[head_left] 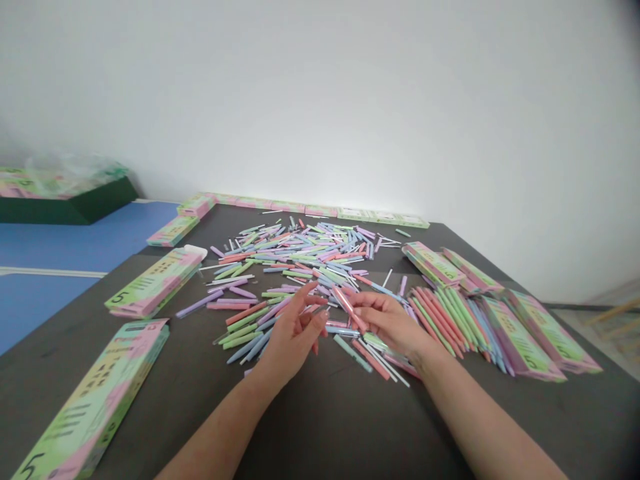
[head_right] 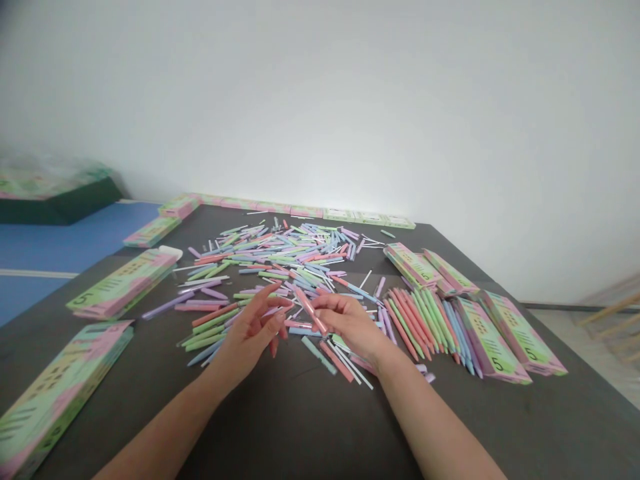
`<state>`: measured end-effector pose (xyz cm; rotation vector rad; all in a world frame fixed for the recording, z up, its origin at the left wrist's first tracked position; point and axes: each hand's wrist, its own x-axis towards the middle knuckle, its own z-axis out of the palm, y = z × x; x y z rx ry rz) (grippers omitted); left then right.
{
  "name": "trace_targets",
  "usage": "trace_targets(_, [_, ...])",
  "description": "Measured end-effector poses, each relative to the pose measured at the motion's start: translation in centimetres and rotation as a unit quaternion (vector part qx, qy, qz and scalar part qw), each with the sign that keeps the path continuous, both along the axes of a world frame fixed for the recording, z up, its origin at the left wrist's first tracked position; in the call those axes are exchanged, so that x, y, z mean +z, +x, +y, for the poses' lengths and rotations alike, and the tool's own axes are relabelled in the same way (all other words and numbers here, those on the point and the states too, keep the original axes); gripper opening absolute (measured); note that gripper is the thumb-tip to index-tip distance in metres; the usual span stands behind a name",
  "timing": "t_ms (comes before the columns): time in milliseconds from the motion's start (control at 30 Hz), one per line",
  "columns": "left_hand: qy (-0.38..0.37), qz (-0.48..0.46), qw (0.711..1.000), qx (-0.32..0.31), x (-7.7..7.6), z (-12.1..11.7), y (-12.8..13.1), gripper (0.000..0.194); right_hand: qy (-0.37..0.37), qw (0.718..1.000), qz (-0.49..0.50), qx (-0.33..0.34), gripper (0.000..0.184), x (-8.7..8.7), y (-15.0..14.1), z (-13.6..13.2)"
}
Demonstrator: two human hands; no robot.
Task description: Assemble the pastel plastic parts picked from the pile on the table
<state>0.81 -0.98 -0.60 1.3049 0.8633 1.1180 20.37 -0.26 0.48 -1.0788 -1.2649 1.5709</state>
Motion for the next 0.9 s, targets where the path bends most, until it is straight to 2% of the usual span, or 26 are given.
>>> trace_targets(100, [0.006,-0.022,0.999,-0.029,0.1,-0.1,0.0,0.046,0.026,0.999,-0.007,0.036,0.019,0.2,-1.5,-0.8])
trace_targets(167, [0.007,-0.013,1.0,-0.018,0.3,0.0,-0.1,0.038,0.036,0.998,-0.023,0.043,0.018,0.2,-2.2,-1.1])
trace_targets(333, [-0.015,-0.033,0.996,0.08,0.5,0.5,-0.3,0.022,0.059,0.996,-0.064,0.025,0.021,-0.4,-1.9,-0.2])
trace_targets(433, [-0.038,-0.09,0.983,0.153,0.4,0.8,-0.6,0.02,0.084,0.987,-0.127,-0.045,0.025,-1.0,-0.4,1.5])
trace_targets(533, [-0.051,-0.108,0.971,0.209,0.2,1.0,-0.9,0.016,0.144,0.946,-0.253,-0.143,0.026,-1.6,1.5,3.5])
trace_targets(633, [-0.054,-0.105,0.966,0.228,0.1,1.2,-1.0,0.015,0.165,0.92,-0.312,-0.169,0.025,-2.0,2.8,5.2])
trace_targets(733, [-0.061,-0.107,0.964,0.234,0.1,1.3,-1.1,0.017,0.186,0.898,-0.367,-0.154,0.022,-2.1,2.5,6.0])
trace_targets(900, [-0.065,-0.113,0.962,0.24,0.0,1.3,-1.1,0.019,0.247,0.853,-0.454,-0.066,0.023,-1.8,-0.6,7.2])
